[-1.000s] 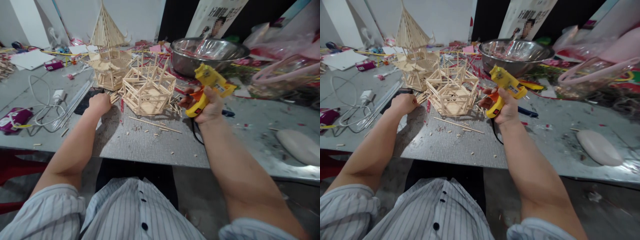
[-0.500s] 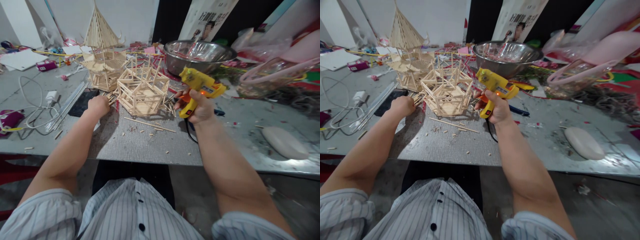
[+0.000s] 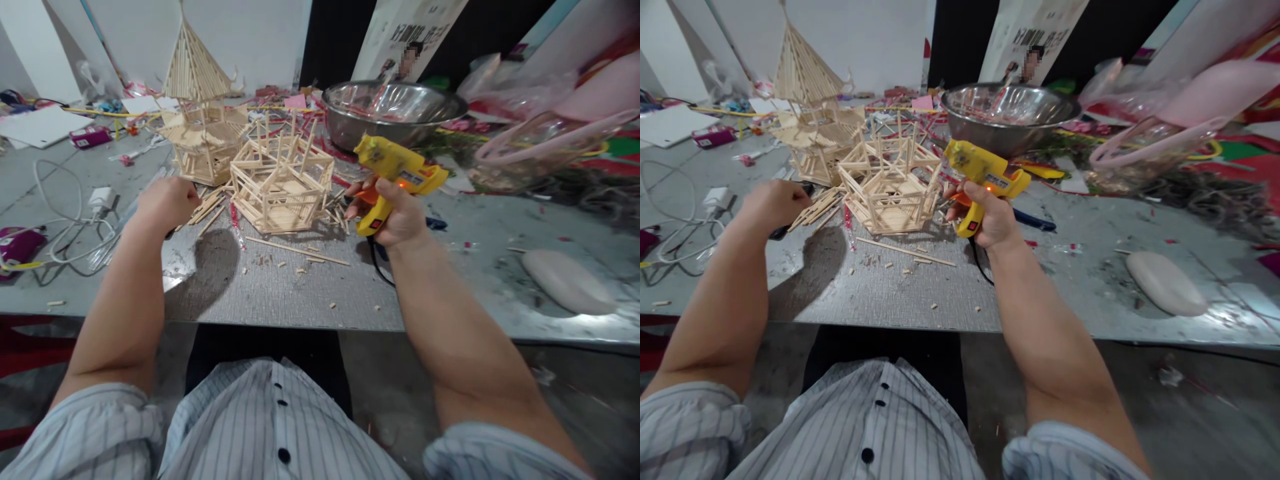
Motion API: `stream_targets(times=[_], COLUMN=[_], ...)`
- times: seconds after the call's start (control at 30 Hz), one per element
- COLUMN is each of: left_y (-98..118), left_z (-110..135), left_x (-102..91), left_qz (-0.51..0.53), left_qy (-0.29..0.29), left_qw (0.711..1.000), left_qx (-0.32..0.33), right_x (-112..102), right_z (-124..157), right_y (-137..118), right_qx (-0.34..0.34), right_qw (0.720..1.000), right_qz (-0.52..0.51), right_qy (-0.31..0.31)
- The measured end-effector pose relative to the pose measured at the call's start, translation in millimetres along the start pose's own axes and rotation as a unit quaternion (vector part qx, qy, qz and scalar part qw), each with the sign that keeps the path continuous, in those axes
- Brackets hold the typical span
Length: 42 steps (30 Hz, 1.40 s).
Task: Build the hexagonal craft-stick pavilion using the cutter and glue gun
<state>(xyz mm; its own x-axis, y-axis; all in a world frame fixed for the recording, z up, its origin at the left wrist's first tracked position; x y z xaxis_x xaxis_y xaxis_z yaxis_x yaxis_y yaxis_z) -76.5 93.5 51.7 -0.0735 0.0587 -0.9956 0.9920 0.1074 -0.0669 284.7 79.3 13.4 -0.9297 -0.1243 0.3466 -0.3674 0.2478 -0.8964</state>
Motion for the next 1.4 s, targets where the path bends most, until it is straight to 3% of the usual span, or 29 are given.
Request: stream_targets(times=[0.13,0.2,0.27,0.37,0.5,0.7,0.87,1.4], left_y=[32,64,99,137,164,175,180,178], left_z=[27,43,53,48,24,-2,-3,-7], left_x=[-47.8,-78.1,-93.7,-92.3,-75.7,-56.8,-53.6,-50.8], left_qz=[0.078,0.134,0.148,0.112,0.127,0.12,0.117,0.094], left_qy=[0.034,0.063,0.04,-0.017,-0.034,-0.057,-0.094,-0.101], left_qw=[0.993,0.978,0.968,0.97,0.957,0.955,0.951,0.949], left_qx=[0.083,0.145,0.198,0.217,0.258,0.267,0.271,0.282], right_x=[1,2,1,-1,-5,-6,-9,-11], right_z=[0,0,0,-1,-2,-4,-7,-7], right_y=[-4,-5,-6,-8,-10,-13,-13,-14], right_qx=[-0.005,-0.004,-0.004,-0.01,-0.014,-0.013,-0.016,-0.022], right_qw=[1.0,1.0,1.0,0.999,0.999,0.999,0.999,0.999], right_qz=[-0.014,-0.024,-0.029,-0.034,-0.034,-0.032,-0.038,-0.033], right_qy=[0.0,0.002,0.003,0.009,0.011,0.006,0.002,0.004])
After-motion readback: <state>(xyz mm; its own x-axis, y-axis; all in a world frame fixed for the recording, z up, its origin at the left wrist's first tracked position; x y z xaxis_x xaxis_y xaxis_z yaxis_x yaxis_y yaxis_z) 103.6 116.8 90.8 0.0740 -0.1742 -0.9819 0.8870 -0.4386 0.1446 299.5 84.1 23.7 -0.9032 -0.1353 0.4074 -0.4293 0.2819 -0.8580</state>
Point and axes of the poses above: each hand's wrist, its own z-axis away from the middle knuckle, its own x-axis out of the palm, y = z × x, the point moved 10 cm from there along -z, towards the middle knuckle, and after that the axes turned 3 degrees about -y, right-handed, at the moved point
